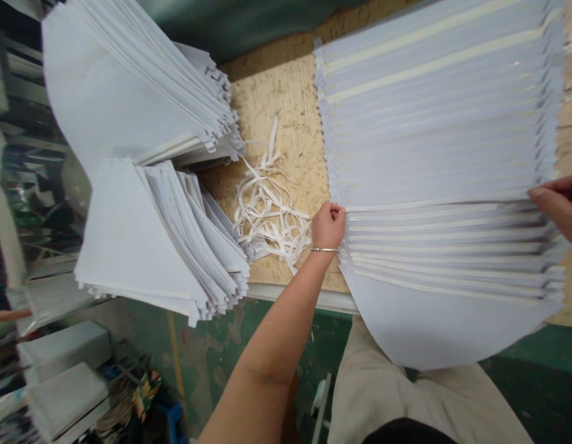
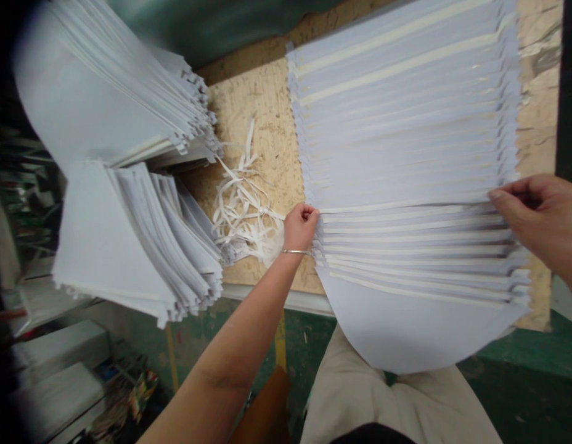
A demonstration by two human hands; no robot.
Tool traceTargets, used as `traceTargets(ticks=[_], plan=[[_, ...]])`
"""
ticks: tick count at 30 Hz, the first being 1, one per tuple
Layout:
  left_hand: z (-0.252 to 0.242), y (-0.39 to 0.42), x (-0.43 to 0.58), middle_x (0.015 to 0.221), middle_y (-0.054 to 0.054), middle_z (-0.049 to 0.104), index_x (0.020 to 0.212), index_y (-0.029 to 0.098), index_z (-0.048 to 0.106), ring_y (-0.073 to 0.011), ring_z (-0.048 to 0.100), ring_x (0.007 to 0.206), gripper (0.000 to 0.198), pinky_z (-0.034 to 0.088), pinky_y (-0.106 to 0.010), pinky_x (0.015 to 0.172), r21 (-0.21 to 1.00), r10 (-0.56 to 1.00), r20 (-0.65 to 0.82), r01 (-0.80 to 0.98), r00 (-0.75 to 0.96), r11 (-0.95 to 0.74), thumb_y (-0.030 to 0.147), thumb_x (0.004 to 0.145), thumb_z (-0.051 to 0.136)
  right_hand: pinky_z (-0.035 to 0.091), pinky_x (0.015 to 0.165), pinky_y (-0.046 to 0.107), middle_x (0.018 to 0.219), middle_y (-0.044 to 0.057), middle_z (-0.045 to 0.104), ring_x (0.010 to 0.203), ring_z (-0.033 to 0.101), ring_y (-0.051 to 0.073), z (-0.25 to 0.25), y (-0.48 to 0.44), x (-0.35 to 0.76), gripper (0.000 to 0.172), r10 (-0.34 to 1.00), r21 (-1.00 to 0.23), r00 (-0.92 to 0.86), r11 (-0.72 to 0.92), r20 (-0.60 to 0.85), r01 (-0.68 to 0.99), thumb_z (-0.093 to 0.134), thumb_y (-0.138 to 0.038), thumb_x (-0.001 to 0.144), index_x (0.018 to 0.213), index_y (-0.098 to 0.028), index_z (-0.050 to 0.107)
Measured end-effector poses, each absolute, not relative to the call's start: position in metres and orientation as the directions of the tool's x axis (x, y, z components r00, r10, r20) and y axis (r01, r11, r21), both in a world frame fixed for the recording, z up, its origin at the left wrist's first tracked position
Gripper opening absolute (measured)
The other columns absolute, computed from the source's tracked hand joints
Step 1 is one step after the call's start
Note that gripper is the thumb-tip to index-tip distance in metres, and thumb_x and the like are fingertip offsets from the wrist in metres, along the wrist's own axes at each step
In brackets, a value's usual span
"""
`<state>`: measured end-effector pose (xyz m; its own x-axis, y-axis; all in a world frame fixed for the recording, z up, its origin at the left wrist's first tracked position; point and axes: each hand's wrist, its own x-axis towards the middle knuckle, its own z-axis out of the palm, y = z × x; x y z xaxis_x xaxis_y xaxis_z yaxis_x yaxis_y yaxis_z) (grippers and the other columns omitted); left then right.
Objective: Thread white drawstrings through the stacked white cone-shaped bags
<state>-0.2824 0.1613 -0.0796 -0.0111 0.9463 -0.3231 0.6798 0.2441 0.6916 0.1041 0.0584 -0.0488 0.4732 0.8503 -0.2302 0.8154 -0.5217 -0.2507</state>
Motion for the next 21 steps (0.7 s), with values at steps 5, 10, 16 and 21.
traceTargets(ticks=[5,10,16,21], plan=[[-0.08,0.164,-0.279,0.061,0.004,0.055,0.072,0.02,0.058,-0.0114,0.051,0.059,0.009,0.037,-0.023,0.06,0.696,0.945,-0.325,0.665,-0.044,0.27,0.024,0.079,0.061,0.037,0.06,0.027,0.078,0.005,0.066,0.065,0.058,0.014,-0.029,0.072,0.088,0.017,0.817,-0.235,0.518,-0.572,-0.255,0.786,0.067,-0.034,0.082,0.092,-0.02,0.067],[-0.079,0.167,-0.278,0.06,0.005,0.054,0.071,0.019,0.058,-0.0112,0.051,0.059,0.009,0.037,-0.023,0.061,0.68,0.945,-0.325,0.683,-0.046,0.267,0.025,0.078,0.061,0.036,0.058,0.024,0.073,0.003,0.065,0.061,0.055,0.013,-0.024,0.079,0.079,0.024,0.835,-0.359,0.504,-0.55,-0.221,0.754,0.062,-0.041,0.082,0.083,-0.018,0.067],[-0.079,0.168,-0.276,0.06,0.005,0.054,0.071,0.019,0.058,-0.0116,0.051,0.058,0.009,0.038,-0.023,0.061,0.663,0.942,-0.33,0.695,-0.059,0.276,0.026,0.077,0.06,0.036,0.058,0.023,0.072,0.003,0.064,0.061,0.054,0.012,-0.032,0.078,0.082,0.026,0.868,-0.359,0.468,-0.495,-0.165,0.792,0.062,-0.042,0.081,0.081,-0.017,0.065],[-0.079,0.168,-0.275,0.059,0.005,0.053,0.071,0.019,0.058,-0.0117,0.051,0.058,0.008,0.038,-0.023,0.06,0.655,0.946,-0.315,0.705,-0.071,0.271,0.025,0.076,0.06,0.035,0.06,0.023,0.069,0.002,0.062,0.061,0.053,0.012,-0.034,0.079,0.078,0.019,0.859,-0.313,0.473,-0.512,-0.197,0.8,0.063,-0.035,0.08,0.083,-0.017,0.064]])
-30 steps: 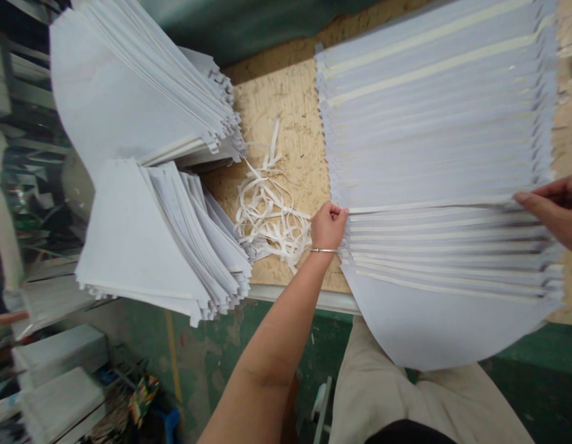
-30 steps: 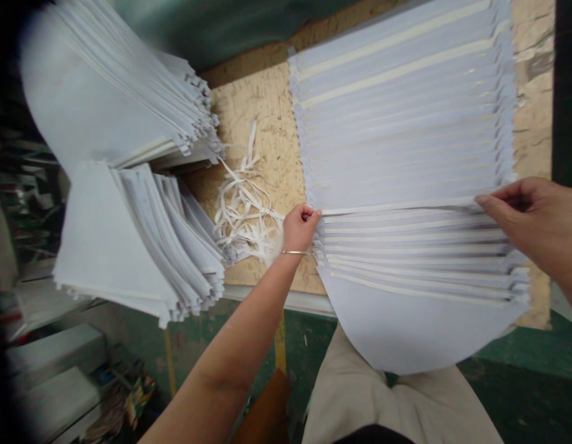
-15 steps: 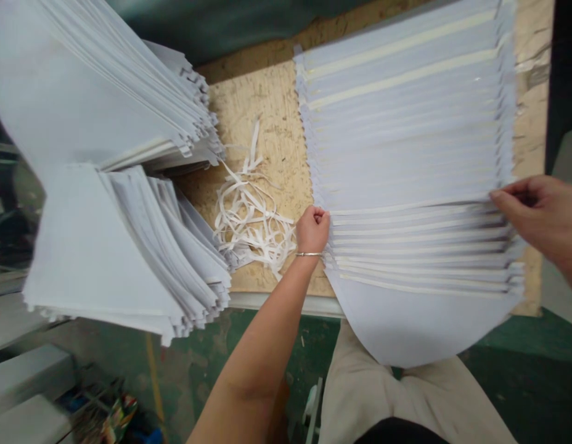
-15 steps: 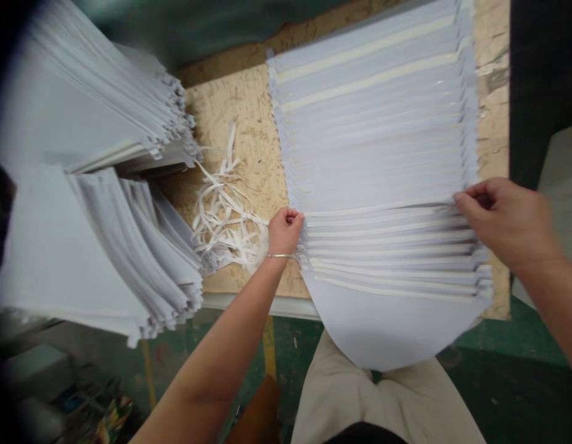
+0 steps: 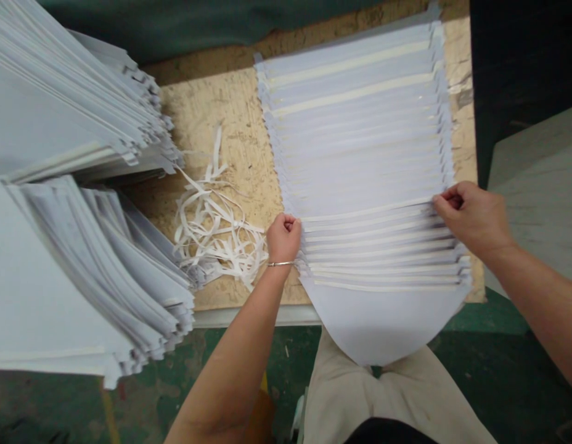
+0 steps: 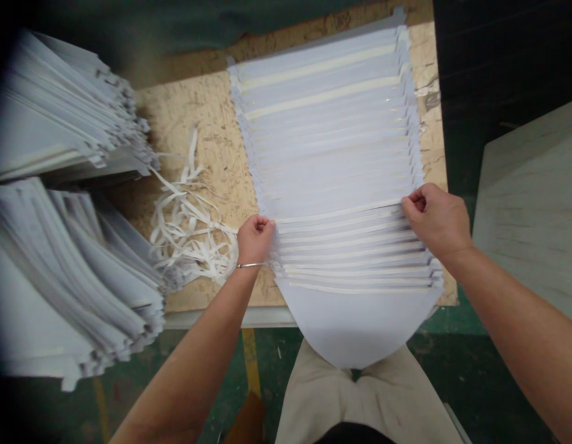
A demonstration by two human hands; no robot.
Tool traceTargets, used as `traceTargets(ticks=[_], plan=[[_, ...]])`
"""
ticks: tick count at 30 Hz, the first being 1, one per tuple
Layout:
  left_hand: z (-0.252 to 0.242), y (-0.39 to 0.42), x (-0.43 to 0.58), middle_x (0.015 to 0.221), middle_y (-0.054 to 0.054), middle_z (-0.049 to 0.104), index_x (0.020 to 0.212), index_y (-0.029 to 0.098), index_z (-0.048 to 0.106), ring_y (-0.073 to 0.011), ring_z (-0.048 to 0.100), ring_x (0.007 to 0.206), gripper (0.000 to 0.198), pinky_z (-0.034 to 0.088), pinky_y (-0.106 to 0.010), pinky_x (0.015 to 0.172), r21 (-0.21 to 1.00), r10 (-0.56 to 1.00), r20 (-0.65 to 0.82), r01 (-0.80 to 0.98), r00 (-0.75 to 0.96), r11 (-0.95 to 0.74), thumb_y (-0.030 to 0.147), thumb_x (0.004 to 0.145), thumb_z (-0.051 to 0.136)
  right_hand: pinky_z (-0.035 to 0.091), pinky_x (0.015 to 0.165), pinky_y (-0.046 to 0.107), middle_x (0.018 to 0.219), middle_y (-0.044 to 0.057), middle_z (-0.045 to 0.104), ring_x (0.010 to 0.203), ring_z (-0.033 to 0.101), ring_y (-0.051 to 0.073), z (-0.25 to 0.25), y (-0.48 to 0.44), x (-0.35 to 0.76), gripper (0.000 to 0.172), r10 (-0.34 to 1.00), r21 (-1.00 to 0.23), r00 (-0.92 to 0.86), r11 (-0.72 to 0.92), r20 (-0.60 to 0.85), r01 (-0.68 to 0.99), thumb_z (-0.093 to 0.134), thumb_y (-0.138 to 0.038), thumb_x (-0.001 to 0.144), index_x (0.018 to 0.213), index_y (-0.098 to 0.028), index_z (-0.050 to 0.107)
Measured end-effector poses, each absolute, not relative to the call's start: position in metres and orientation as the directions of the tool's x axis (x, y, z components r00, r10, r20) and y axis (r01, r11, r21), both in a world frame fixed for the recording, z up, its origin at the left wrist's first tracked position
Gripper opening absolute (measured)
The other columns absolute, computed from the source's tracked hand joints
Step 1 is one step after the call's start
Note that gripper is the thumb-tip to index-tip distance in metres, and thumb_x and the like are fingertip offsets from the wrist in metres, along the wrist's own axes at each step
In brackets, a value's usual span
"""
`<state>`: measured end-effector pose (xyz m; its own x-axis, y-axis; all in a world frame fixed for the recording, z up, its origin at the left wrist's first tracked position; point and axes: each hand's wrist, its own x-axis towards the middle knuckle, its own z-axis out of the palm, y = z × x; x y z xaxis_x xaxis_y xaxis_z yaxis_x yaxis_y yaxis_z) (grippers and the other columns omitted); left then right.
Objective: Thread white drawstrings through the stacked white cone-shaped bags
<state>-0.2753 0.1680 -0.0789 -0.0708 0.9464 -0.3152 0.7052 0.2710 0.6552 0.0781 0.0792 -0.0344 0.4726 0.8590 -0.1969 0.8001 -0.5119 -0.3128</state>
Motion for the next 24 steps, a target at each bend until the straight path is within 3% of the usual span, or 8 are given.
traceTargets(ticks=[9,19,24], plan=[[-0.077,0.166,-0.275,0.059,0.005,0.053,0.07,0.02,0.056,-0.0118,0.05,0.058,0.009,0.037,-0.023,0.06,0.628,0.944,-0.323,0.731,-0.065,0.266,0.025,0.077,0.059,0.034,0.059,0.022,0.063,-0.003,0.056,0.057,0.05,0.009,-0.014,0.076,0.072,0.014,0.899,-0.271,0.438,-0.418,0.017,0.867,0.064,-0.03,0.077,0.081,-0.018,0.061],[-0.076,0.166,-0.273,0.058,0.005,0.051,0.068,0.02,0.054,-0.0115,0.049,0.057,0.01,0.036,-0.024,0.06,0.635,0.947,-0.315,0.728,-0.06,0.257,0.023,0.076,0.059,0.036,0.06,0.022,0.061,-0.004,0.054,0.054,0.049,0.008,0.005,0.078,0.065,0.017,0.879,-0.27,0.472,-0.438,0.072,0.857,0.063,-0.034,0.077,0.082,-0.018,0.063],[-0.078,0.166,-0.274,0.058,0.005,0.051,0.068,0.02,0.054,-0.0116,0.049,0.057,0.01,0.036,-0.024,0.06,0.632,0.947,-0.317,0.731,-0.059,0.257,0.024,0.076,0.059,0.036,0.059,0.021,0.061,-0.004,0.054,0.056,0.051,0.008,-0.009,0.075,0.07,0.017,0.89,-0.275,0.451,-0.417,0.07,0.866,0.064,-0.034,0.076,0.08,-0.018,0.062]])
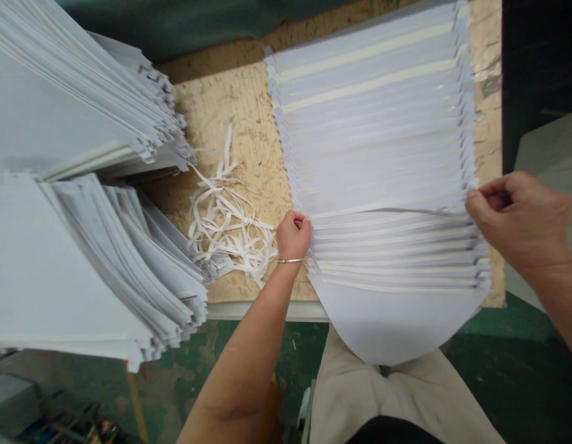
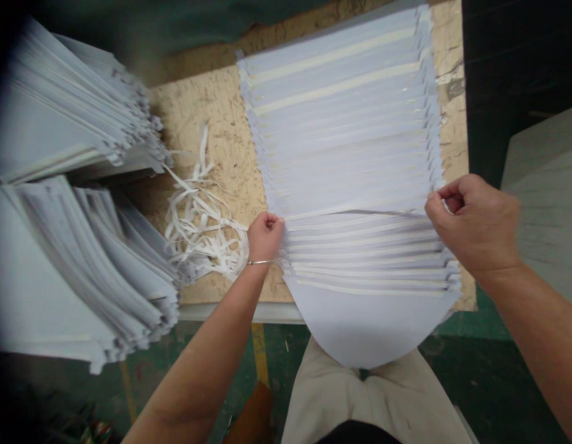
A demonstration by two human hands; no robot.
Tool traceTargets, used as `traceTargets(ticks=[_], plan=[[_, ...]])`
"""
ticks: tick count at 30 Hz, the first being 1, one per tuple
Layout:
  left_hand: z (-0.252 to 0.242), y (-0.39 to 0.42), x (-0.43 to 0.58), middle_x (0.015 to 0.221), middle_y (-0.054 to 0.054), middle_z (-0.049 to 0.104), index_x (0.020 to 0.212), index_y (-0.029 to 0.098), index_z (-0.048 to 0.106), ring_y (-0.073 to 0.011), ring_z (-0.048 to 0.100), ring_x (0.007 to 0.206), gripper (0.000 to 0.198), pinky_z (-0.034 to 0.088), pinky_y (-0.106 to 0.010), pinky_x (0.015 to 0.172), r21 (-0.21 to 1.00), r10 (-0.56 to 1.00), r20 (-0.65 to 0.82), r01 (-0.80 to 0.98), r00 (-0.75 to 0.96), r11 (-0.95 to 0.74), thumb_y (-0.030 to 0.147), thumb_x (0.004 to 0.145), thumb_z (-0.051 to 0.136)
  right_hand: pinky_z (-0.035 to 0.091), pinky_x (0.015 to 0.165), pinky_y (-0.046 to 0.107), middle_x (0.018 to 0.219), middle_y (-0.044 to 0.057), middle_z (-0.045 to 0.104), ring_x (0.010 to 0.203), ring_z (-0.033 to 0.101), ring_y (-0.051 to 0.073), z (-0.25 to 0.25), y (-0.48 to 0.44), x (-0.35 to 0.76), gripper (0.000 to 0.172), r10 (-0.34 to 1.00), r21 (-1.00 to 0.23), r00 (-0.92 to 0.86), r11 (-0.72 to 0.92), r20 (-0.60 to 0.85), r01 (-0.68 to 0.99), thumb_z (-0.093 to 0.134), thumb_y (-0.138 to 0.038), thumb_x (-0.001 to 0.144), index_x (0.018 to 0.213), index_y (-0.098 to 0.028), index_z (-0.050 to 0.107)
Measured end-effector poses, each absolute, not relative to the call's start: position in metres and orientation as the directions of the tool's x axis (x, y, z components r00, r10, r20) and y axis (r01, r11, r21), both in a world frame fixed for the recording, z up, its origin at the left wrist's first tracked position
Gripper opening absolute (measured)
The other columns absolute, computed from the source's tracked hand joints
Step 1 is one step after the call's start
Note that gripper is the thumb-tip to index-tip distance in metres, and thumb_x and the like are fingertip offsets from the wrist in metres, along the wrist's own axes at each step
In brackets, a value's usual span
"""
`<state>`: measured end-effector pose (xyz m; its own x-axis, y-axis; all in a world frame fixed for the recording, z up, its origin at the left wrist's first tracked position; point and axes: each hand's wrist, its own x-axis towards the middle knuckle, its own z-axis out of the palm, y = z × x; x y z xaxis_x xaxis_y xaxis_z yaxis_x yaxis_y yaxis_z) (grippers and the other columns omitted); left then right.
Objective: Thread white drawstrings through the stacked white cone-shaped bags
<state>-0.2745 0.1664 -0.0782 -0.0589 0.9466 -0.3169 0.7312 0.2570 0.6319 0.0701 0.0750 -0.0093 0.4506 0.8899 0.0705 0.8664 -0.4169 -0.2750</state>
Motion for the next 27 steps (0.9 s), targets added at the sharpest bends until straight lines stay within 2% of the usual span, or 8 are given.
traceTargets(ticks=[6,10,15,27], plan=[[-0.078,0.168,-0.276,0.058,0.005,0.051,0.068,0.02,0.054,-0.0117,0.05,0.058,0.01,0.037,-0.024,0.061,0.622,0.941,-0.334,0.739,-0.049,0.259,0.023,0.076,0.058,0.035,0.057,0.023,0.059,-0.003,0.054,0.055,0.051,0.01,-0.026,0.074,0.073,0.017,0.877,-0.285,0.48,-0.466,-0.024,0.837,0.062,-0.035,0.075,0.075,-0.018,0.06],[-0.079,0.168,-0.279,0.059,0.005,0.052,0.07,0.02,0.055,-0.0118,0.05,0.058,0.009,0.037,-0.024,0.061,0.627,0.94,-0.338,0.738,-0.031,0.25,0.025,0.077,0.058,0.036,0.057,0.023,0.06,-0.003,0.054,0.054,0.05,0.01,0.005,0.073,0.064,0.017,0.869,-0.3,0.495,-0.464,0.032,0.834,0.063,-0.036,0.076,0.08,-0.02,0.061],[-0.08,0.168,-0.278,0.06,0.005,0.053,0.07,0.02,0.055,-0.0119,0.051,0.058,0.01,0.038,-0.024,0.06,0.626,0.941,-0.337,0.739,-0.033,0.25,0.026,0.078,0.058,0.035,0.056,0.024,0.062,-0.002,0.054,0.054,0.049,0.011,0.036,0.067,0.053,0.018,0.89,-0.293,0.454,-0.425,0.036,0.856,0.062,-0.037,0.079,0.083,-0.02,0.062],[-0.077,0.169,-0.276,0.06,0.005,0.054,0.07,0.02,0.055,-0.0124,0.052,0.06,0.009,0.038,-0.024,0.062,0.594,0.943,-0.331,0.766,-0.043,0.244,0.025,0.077,0.057,0.035,0.059,0.023,0.061,-0.001,0.055,0.057,0.05,0.011,-0.026,0.07,0.073,0.016,0.88,-0.293,0.466,-0.471,-0.091,0.832,0.063,-0.034,0.079,0.078,-0.018,0.061]])
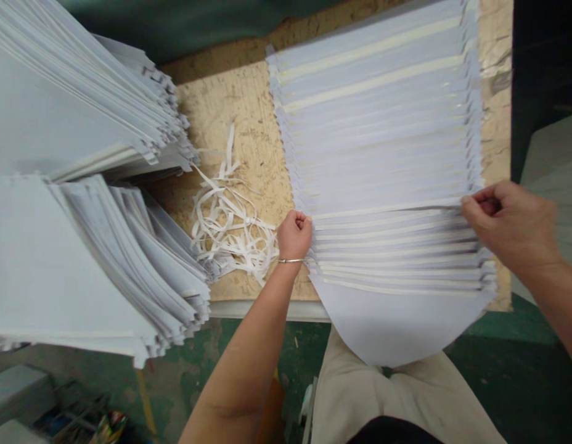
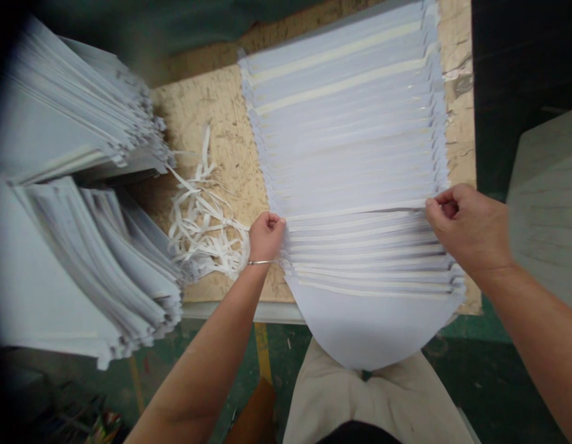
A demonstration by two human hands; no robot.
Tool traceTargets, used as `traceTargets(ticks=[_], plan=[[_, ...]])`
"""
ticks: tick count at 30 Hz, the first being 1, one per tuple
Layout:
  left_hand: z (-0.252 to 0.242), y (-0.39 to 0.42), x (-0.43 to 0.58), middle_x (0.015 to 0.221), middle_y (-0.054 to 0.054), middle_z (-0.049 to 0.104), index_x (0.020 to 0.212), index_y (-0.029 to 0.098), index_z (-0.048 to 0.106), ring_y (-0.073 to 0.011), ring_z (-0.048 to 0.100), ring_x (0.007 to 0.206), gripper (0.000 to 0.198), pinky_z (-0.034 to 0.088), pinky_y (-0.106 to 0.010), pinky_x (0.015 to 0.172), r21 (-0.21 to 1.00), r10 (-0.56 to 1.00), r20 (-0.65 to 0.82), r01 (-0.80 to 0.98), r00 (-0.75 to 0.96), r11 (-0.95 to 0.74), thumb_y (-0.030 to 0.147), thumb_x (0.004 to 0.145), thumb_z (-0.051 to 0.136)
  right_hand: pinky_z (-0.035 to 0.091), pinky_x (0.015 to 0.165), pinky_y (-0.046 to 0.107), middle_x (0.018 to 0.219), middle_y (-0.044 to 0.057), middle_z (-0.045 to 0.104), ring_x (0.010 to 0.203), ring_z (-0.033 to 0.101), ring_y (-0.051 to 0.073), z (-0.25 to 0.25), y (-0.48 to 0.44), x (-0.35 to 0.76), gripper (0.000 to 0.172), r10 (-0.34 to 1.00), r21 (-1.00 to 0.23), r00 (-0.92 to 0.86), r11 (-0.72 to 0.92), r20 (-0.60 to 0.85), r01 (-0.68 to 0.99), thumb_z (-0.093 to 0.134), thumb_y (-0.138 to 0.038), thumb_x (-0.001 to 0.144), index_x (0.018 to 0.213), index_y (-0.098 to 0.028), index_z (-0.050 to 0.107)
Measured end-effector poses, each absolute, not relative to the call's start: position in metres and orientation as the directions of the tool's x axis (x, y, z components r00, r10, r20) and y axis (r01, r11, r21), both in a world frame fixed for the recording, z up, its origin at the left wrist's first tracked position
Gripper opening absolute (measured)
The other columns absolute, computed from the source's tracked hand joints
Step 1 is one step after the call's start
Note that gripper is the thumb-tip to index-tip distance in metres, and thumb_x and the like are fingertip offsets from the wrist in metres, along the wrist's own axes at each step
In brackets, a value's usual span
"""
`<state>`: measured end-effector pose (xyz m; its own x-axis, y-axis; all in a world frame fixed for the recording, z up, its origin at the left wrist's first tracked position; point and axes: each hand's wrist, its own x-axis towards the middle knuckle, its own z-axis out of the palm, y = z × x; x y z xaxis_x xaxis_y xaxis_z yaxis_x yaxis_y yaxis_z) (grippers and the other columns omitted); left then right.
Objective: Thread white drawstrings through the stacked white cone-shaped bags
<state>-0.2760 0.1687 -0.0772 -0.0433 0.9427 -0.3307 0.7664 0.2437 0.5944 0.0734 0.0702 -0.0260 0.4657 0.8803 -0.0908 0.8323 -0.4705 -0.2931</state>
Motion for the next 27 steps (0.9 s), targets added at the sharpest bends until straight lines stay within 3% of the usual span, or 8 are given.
traceTargets(ticks=[16,21,24,27], plan=[[-0.083,0.168,-0.277,0.06,0.004,0.054,0.072,0.021,0.056,-0.0127,0.051,0.058,0.009,0.037,-0.024,0.06,0.6,0.945,-0.323,0.761,-0.051,0.247,0.029,0.076,0.058,0.033,0.06,0.024,0.069,0.001,0.061,0.063,0.054,0.013,-0.037,0.076,0.074,0.02,0.871,-0.272,0.461,-0.492,-0.171,0.827,0.061,-0.039,0.083,0.082,-0.019,0.059],[-0.077,0.168,-0.278,0.061,0.004,0.054,0.075,0.021,0.055,-0.0137,0.053,0.06,0.009,0.04,-0.025,0.063,0.555,0.943,-0.331,0.799,-0.043,0.231,0.029,0.078,0.058,0.028,0.056,0.027,0.075,0.001,0.062,0.062,0.051,0.015,-0.038,0.073,0.076,0.024,0.884,-0.092,0.437,-0.455,-0.163,0.886,0.058,-0.045,0.085,0.083,-0.021,0.06],[-0.067,0.162,-0.277,0.073,-0.001,0.058,0.085,0.02,0.056,-0.0172,0.057,0.072,0.009,0.045,-0.029,0.072,0.496,0.972,-0.236,0.861,0.01,0.112,0.029,0.083,0.057,0.032,0.061,0.031,0.086,0.007,0.063,0.076,0.055,0.021,-0.033,0.071,0.071,0.028,0.935,0.032,0.353,-0.352,-0.041,0.935,0.055,-0.046,0.089,0.086,-0.019,0.062],[-0.055,0.148,-0.266,0.103,-0.012,0.06,0.103,0.018,0.06,-0.0233,0.056,0.102,0.019,0.044,-0.038,0.091,0.439,0.971,-0.05,0.878,0.234,-0.189,0.024,0.089,0.049,0.039,0.082,0.035,0.097,0.012,0.062,0.097,0.054,0.026,-0.027,0.069,0.048,0.031,0.995,-0.042,0.094,-0.092,0.029,0.995,0.048,-0.04,0.095,0.102,-0.017,0.067]])
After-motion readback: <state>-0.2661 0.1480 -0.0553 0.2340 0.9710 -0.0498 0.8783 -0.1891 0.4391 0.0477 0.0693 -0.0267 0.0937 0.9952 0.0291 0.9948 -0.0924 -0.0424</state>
